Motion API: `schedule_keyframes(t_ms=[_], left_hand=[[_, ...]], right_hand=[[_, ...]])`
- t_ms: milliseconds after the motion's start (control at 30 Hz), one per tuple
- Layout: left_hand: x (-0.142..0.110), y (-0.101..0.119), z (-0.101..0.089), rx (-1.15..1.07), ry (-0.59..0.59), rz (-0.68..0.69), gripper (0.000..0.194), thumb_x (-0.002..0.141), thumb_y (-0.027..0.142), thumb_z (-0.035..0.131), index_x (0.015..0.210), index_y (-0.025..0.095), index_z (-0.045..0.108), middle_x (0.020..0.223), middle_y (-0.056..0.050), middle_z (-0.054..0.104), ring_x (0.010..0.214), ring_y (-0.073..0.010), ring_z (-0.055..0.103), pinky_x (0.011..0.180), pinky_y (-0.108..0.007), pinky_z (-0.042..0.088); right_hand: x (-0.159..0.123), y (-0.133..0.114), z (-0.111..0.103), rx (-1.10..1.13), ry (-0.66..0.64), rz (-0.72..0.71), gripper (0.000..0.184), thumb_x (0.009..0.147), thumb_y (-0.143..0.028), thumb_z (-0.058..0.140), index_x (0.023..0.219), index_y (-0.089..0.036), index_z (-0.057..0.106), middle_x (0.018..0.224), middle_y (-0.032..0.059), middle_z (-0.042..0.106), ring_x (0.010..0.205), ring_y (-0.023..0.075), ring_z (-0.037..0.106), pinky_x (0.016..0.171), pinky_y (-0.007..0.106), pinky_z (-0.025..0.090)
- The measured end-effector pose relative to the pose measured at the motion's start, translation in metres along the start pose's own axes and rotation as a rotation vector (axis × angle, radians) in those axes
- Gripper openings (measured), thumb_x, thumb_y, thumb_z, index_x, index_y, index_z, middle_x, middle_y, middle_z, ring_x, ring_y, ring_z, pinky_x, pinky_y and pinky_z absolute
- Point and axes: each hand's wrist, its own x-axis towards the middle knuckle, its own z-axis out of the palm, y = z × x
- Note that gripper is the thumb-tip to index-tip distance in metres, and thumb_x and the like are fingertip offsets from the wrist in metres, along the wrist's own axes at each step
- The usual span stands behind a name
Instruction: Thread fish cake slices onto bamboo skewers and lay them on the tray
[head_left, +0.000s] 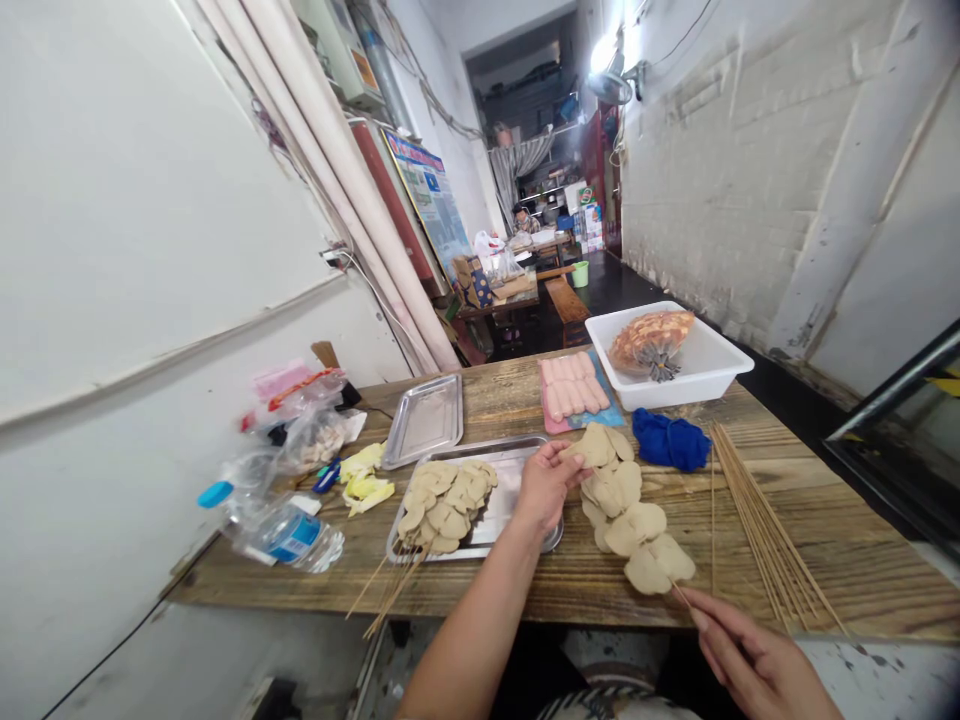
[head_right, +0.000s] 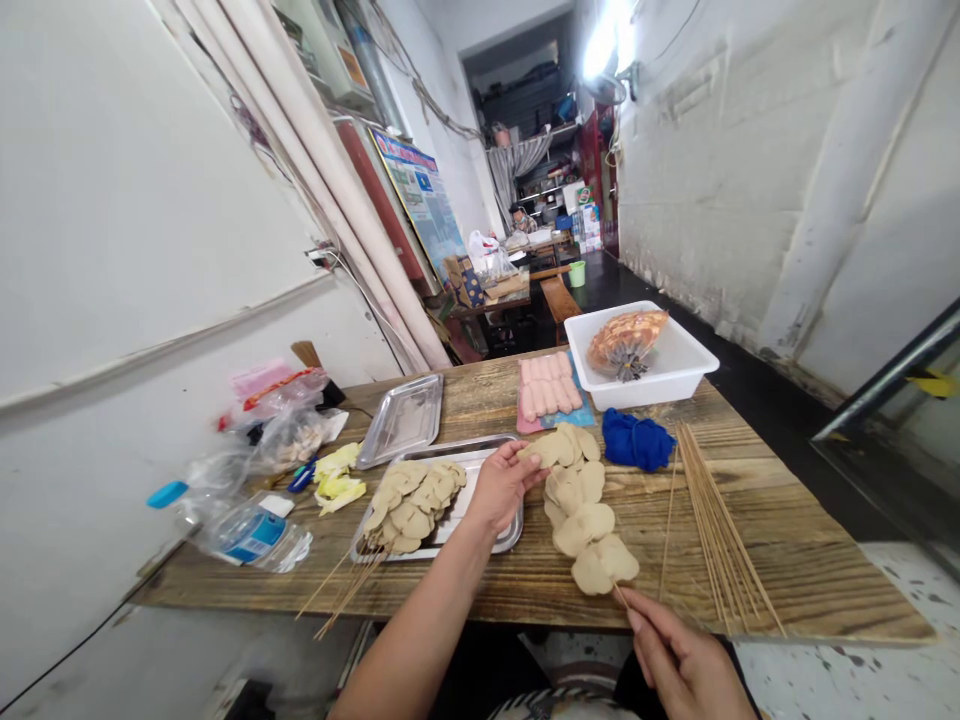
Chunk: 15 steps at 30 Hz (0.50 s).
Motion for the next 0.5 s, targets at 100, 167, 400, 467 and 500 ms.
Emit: schedule_keyframes(t_ms=[100,167,400,467,500], left_hand=[[-0.001,-0.002,0.001,0.042,0.017,0.024,0.034,0.054,0.021,0.075,0.080,0.013,0.054,0.076,-0.002,0.062,0.070,-0.0116,0.058,0.073,-0.031,0.048],[-0.002,-0.003,0.002,0.075,0.018,0.050,0.032,0.056,0.022,0.074,0.080,0.013,0.055,0.075,-0.001,0.061,0.069,-0.0112,0.058,0.072,-0.030,0.048],[-0.004,-0.010,0.003,0.131,0.020,0.117,0.027,0.059,0.022,0.072,0.080,0.014,0.058,0.074,-0.001,0.062,0.068,-0.0108,0.058,0.072,-0.029,0.047],[-0.005,-0.012,0.004,0.143,0.029,0.122,0.027,0.059,0.022,0.072,0.080,0.014,0.058,0.074,-0.001,0.062,0.067,-0.0102,0.057,0.071,-0.028,0.047],[-0.005,-0.013,0.004,0.149,0.035,0.124,0.027,0.059,0.023,0.072,0.081,0.014,0.059,0.074,-0.001,0.062,0.066,-0.0100,0.057,0.070,-0.028,0.047]], right_hand=[[0.000,0.002,0.000,-0.017,-0.009,-0.010,0.044,0.080,-0.044,0.051,0.112,-0.016,0.061,0.060,0.0005,0.058,0.055,0.0145,0.051,0.053,0.021,0.043],[0.001,0.003,0.000,-0.046,-0.008,-0.020,0.045,0.081,-0.044,0.049,0.113,-0.015,0.061,0.059,-0.0001,0.057,0.054,0.0140,0.050,0.052,0.021,0.042],[0.003,0.012,0.001,-0.032,-0.018,-0.026,0.045,0.083,-0.043,0.047,0.115,-0.014,0.058,0.058,-0.0008,0.056,0.053,0.0135,0.049,0.051,0.020,0.041],[0.003,0.013,0.001,-0.017,-0.010,-0.018,0.046,0.083,-0.044,0.047,0.114,-0.013,0.058,0.060,0.0001,0.058,0.053,0.0134,0.048,0.051,0.020,0.041],[0.002,0.012,0.001,-0.011,-0.003,-0.015,0.046,0.082,-0.044,0.047,0.114,-0.013,0.059,0.061,0.0007,0.059,0.053,0.0134,0.048,0.050,0.020,0.041]])
